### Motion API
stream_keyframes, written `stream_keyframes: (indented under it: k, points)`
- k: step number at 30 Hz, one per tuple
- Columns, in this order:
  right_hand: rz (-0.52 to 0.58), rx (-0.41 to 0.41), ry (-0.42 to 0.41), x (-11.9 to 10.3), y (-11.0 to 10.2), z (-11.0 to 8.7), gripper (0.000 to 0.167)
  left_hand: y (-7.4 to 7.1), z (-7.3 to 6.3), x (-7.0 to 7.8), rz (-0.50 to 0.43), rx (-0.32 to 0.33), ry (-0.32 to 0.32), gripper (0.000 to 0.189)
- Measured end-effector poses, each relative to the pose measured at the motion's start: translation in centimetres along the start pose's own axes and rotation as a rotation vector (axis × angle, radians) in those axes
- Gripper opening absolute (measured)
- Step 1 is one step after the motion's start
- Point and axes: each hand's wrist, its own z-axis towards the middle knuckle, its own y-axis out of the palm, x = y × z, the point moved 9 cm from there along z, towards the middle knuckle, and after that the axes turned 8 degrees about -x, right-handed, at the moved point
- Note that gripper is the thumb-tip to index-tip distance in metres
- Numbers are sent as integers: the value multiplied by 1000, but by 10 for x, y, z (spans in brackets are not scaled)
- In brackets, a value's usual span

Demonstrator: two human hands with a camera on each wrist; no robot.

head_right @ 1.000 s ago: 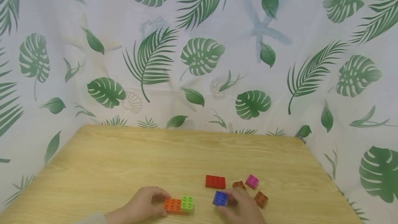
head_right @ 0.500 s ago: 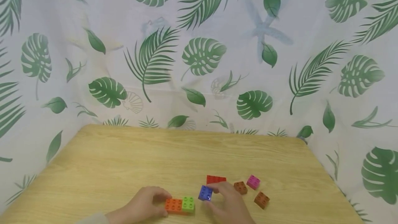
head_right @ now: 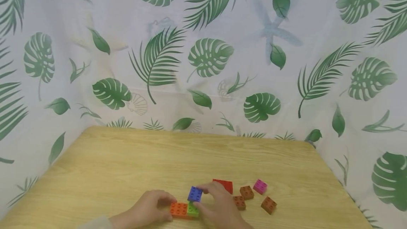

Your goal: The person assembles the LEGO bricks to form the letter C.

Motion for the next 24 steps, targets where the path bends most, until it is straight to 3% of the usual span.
stream_keyframes:
  k: [9,15,24]
  points:
    - [14,-37,-126,-16,20,14,34,-1,-1,-1,31,14,25,35]
    - [36,-139,-98,-18,36,20,36,-2,-2,3,29,27,60,34]
    - [34,-205,-85,-23,49,25,36,-3,-4,5,40,44,72,31]
